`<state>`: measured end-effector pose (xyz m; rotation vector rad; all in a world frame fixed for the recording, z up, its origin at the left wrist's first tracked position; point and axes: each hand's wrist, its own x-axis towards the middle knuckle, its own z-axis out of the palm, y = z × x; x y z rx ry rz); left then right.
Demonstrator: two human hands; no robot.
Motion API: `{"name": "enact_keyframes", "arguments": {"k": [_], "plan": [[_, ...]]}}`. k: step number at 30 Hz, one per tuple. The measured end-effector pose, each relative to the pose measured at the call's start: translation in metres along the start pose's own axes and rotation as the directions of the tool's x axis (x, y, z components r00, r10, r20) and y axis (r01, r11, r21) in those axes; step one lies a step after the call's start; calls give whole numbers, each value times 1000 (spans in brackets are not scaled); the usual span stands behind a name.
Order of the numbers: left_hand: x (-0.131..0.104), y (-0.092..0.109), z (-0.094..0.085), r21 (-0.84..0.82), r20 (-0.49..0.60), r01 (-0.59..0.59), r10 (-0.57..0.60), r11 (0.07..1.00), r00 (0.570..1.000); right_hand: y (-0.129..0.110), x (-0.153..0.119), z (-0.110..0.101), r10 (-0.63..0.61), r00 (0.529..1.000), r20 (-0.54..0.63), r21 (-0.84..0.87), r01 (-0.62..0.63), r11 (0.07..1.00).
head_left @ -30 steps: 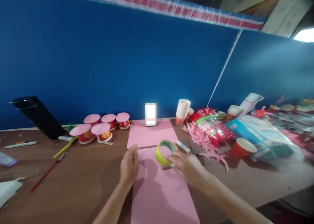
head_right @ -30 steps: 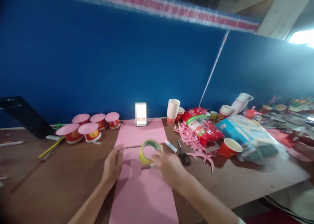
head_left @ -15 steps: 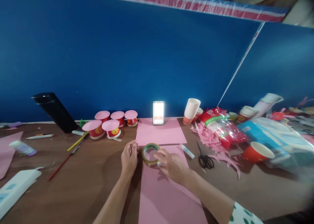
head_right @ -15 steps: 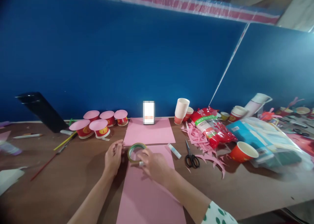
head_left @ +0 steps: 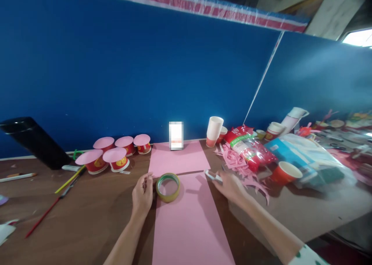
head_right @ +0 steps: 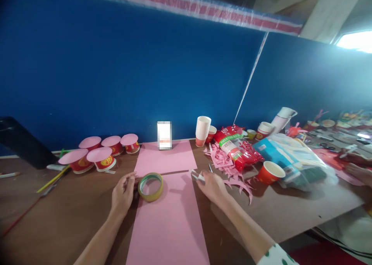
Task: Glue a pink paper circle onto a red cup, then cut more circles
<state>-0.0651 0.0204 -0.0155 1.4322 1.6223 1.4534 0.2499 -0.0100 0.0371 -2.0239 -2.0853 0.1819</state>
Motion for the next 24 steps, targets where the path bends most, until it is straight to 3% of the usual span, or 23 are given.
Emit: {"name": "enact_keyframes", "arguments": {"k": [4, 9, 12, 14, 17, 19, 21, 23, 24], "plan": [[0, 1, -1, 44, 18, -29, 28, 999, 999, 15, 36, -19, 223, 973, -50, -87, -227, 970], [-2, 6, -1, 70, 45, -60, 57, 996, 997, 16, 61, -28, 214, 969, -123, -74, -224, 972], [-3, 8, 0, 29, 47, -61, 60, 998, 997, -6, 46, -18, 71, 991, -118, -39, -76, 996], [-3, 8, 0, 5, 42, -60, 60, 998, 997, -25, 26, -7, -137, 990, -45, 36, 138, 990], [-5, 13, -3, 2, -9, -61, 61, 998, 998, -54, -5, 11, -376, 926, -19, 105, 376, 920], [-13, 24, -6, 14, -121, -114, 115, 993, 986, -68, -21, 20, -440, 897, -35, 148, 440, 886], [-27, 41, -6, 44, -150, -313, 316, 949, 937, -76, -27, 27, -421, 905, -56, 177, 424, 888], [-44, 62, -3, -2, 28, -538, 537, 843, 843, -80, -24, 31, -361, 927, -99, 196, 374, 906], [-53, 72, 1, -41, 160, -632, 629, 774, 760, -81, -20, 32, -337, 933, -129, 209, 358, 910]]}}
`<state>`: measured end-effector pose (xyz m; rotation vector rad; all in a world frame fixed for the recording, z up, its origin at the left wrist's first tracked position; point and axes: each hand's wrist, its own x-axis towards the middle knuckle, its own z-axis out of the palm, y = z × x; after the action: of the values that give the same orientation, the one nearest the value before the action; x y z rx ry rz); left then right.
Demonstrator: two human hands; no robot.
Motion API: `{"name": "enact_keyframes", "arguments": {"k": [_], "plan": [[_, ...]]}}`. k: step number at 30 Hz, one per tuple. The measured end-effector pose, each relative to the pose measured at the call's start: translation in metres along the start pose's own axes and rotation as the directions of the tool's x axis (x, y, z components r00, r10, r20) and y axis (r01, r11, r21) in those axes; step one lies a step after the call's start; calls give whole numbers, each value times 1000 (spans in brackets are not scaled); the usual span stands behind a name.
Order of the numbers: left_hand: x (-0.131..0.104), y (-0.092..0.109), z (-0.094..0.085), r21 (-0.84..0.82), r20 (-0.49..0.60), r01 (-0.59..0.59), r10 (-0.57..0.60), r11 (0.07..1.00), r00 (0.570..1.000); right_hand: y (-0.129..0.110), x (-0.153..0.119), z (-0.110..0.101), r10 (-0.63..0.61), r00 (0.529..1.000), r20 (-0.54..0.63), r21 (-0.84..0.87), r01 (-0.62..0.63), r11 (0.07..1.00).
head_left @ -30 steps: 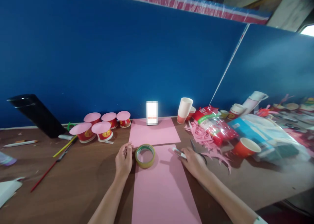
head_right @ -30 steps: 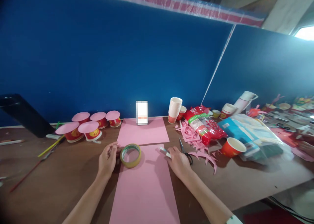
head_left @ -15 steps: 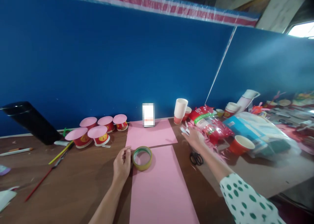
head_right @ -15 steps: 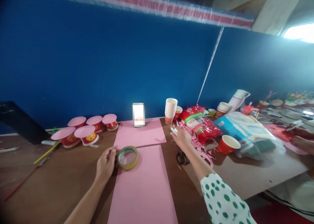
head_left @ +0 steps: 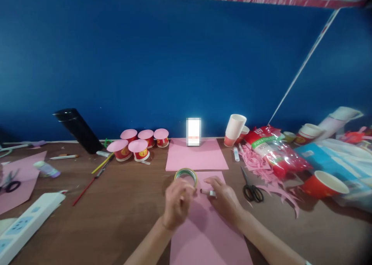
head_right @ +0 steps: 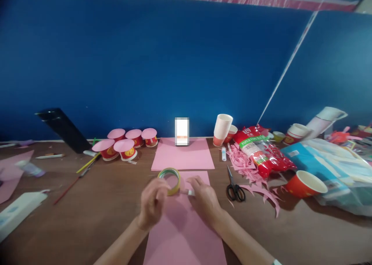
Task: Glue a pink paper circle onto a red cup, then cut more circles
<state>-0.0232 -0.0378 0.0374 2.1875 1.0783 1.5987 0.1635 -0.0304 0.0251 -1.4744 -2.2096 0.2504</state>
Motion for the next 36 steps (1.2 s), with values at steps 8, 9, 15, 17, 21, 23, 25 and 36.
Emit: {"name": "enact_keyframes", "arguments": {"k": [8, 9, 15, 17, 21, 23, 25, 36], "plan": [[-4, 15, 2, 76, 711, -349, 195, 934, 675, -5, 38, -11, -164, 984, -76, 237, 177, 955], [-6, 12, -3, 102, 738, -330, 151, 939, 658, -5, 38, -11, -165, 984, -65, 250, 176, 952], [-31, 17, -2, 48, 794, -286, 137, 957, 592, -5, 34, -6, -199, 978, 62, 255, 177, 951], [-43, 18, 10, -1, 801, -355, 213, 935, 559, -6, 33, -4, -232, 966, 114, 228, 202, 952], [-64, 13, 34, 45, 729, -435, 268, 899, 630, -8, 33, -1, -276, 948, 160, 188, 246, 951], [-70, 11, 42, 93, 684, -461, 280, 882, 674, -8, 34, 1, -296, 938, 181, 177, 265, 948], [-73, 10, 48, 141, 638, -483, 294, 864, 712, -8, 33, 0, -306, 930, 203, 163, 276, 947], [-107, -9, 97, 263, 476, -506, 346, 821, 808, -14, 28, 2, -253, 933, 254, 185, 210, 960]]}}
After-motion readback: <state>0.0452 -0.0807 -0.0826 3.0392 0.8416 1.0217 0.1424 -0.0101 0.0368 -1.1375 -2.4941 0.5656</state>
